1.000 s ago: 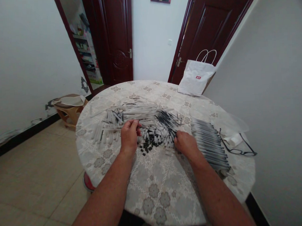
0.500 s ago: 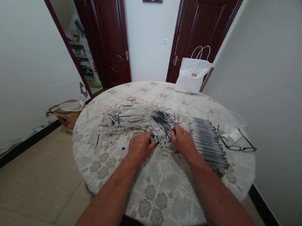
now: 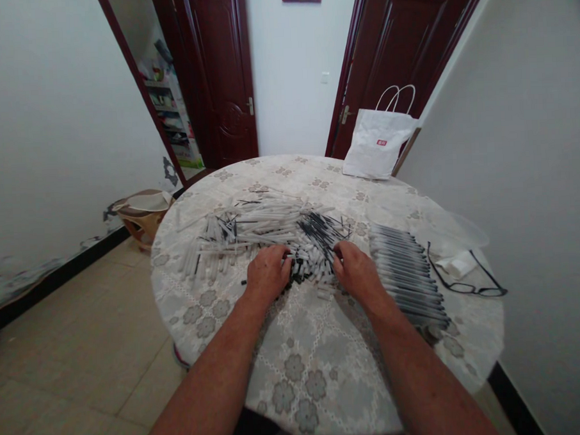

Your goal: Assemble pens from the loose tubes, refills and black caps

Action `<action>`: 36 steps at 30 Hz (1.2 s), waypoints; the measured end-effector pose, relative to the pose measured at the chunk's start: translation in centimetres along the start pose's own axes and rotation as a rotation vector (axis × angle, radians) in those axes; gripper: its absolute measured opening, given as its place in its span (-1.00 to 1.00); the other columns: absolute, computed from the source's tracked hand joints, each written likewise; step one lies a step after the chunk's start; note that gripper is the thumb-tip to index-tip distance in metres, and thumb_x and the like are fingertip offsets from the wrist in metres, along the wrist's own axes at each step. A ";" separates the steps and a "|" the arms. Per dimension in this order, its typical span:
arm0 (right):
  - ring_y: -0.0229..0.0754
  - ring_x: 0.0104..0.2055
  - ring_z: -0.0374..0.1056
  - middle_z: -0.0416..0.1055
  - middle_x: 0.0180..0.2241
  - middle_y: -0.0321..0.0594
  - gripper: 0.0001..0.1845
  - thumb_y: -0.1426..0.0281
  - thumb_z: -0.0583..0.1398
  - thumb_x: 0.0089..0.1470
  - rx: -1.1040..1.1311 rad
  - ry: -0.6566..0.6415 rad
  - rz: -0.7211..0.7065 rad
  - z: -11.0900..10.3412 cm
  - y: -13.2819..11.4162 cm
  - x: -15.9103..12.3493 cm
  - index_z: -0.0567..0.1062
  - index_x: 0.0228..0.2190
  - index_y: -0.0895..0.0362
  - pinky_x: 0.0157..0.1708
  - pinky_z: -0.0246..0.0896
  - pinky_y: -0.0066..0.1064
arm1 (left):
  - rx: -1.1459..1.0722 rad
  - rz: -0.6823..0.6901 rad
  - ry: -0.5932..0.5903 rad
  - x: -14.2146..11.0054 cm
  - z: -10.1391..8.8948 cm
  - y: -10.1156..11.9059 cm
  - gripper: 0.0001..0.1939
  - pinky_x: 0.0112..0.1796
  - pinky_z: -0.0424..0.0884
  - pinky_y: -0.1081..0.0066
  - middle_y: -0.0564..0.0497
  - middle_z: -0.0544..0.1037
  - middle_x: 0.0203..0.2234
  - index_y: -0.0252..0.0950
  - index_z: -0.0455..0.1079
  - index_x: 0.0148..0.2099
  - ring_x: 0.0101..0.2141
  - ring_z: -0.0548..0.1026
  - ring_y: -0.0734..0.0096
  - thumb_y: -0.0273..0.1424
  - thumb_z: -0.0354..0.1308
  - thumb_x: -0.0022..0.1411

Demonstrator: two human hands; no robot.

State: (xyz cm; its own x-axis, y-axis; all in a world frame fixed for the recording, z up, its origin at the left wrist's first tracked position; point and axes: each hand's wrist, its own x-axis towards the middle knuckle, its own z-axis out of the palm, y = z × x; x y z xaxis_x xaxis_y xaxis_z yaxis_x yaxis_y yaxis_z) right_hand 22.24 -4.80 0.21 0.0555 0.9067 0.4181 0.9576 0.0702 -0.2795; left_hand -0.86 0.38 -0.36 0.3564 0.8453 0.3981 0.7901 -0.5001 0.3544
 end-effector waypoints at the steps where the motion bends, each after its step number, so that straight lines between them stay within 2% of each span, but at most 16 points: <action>1: -0.09 -0.17 0.38 0.46 -0.22 -0.09 -0.83 0.49 0.10 0.19 0.020 0.017 -0.016 0.1 0.1 0.0 0.44 -0.18 0.14 -0.17 0.18 -0.37 | -0.009 0.008 -0.007 0.0 -0.1 0.1 -0.82 -0.04 0.34 0.30 -0.05 0.59 -0.16 -0.21 0.45 -0.04 -0.07 0.48 0.21 -0.33 0.12 0.35; 7: -0.07 -0.17 0.37 0.44 -0.22 -0.09 -0.80 0.50 0.08 0.20 0.076 0.065 -0.075 0.4 0.2 0.0 0.44 -0.15 0.14 -0.14 0.23 -0.34 | 0.042 0.110 -0.157 -0.5 -0.1 1.3 -0.64 -0.11 0.36 0.28 -0.04 0.57 -0.13 -0.14 0.45 0.05 -0.06 0.46 0.14 -0.18 0.27 0.23; 11: -0.08 -0.19 0.36 0.43 -0.25 -0.10 -0.82 0.49 0.09 0.20 0.072 0.063 -0.105 0.4 0.1 0.0 0.44 -0.17 0.14 -0.15 0.23 -0.34 | 0.081 0.118 -0.193 -0.5 0.1 1.3 -0.70 -0.12 0.35 0.30 -0.05 0.55 -0.11 -0.14 0.45 0.04 -0.06 0.45 0.16 -0.22 0.24 0.27; 14: -0.08 -0.19 0.35 0.42 -0.24 -0.10 -0.81 0.48 0.09 0.20 0.089 0.065 -0.132 0.5 0.0 0.0 0.44 -0.16 0.15 -0.15 0.23 -0.35 | 0.091 0.095 -0.180 -0.4 0.3 1.0 -0.78 -0.11 0.34 0.31 -0.07 0.55 -0.15 -0.16 0.46 -0.02 -0.07 0.45 0.19 -0.24 0.14 0.35; 18: -0.08 -0.17 0.34 0.42 -0.24 -0.09 -0.83 0.47 0.09 0.22 0.060 0.036 -0.114 0.4 -0.2 0.0 0.45 -0.18 0.15 -0.13 0.22 -0.35 | 0.085 0.089 -0.149 -0.2 0.6 0.7 -0.79 -0.12 0.33 0.31 -0.09 0.55 -0.20 -0.19 0.47 -0.10 -0.12 0.46 0.21 -0.26 0.03 0.42; 24: -0.09 -0.15 0.34 0.43 -0.22 -0.10 -0.83 0.46 0.09 0.24 0.029 -0.035 -0.077 0.0 -0.7 0.0 0.46 -0.18 0.15 -0.11 0.19 -0.37 | 0.057 0.105 -0.163 -0.2 0.7 0.8 -0.84 -0.12 0.35 0.30 -0.09 0.54 -0.18 -0.18 0.47 -0.08 -0.11 0.45 0.19 -0.30 0.11 0.37; 30: -0.08 -0.14 0.35 0.45 -0.21 -0.09 -0.82 0.46 0.09 0.25 0.034 -0.032 -0.093 0.0 -0.7 -0.1 0.47 -0.16 0.16 -0.11 0.18 -0.37 | -0.015 0.048 -0.040 -0.3 0.6 0.9 -0.83 0.00 0.33 0.29 -0.09 0.54 -0.15 -0.21 0.42 -0.05 -0.06 0.46 0.22 -0.35 0.03 0.40; 36: -0.09 -0.14 0.36 0.45 -0.21 -0.09 -0.82 0.44 0.08 0.26 0.023 -0.059 -0.091 0.1 -0.7 -0.2 0.47 -0.17 0.16 -0.13 0.18 -0.38 | -0.058 0.021 -0.034 -0.2 0.5 0.4 -0.85 -0.03 0.35 0.32 -0.04 0.58 -0.17 -0.20 0.43 -0.07 -0.09 0.48 0.24 -0.40 0.10 0.34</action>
State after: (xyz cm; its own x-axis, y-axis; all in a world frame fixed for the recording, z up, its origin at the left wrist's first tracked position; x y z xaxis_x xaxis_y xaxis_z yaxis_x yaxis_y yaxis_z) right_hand 21.58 -4.98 0.23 -0.0493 0.9191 0.3910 0.9512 0.1626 -0.2623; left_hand -0.42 0.10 -0.71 0.3896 0.8400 0.3776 0.7526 -0.5267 0.3951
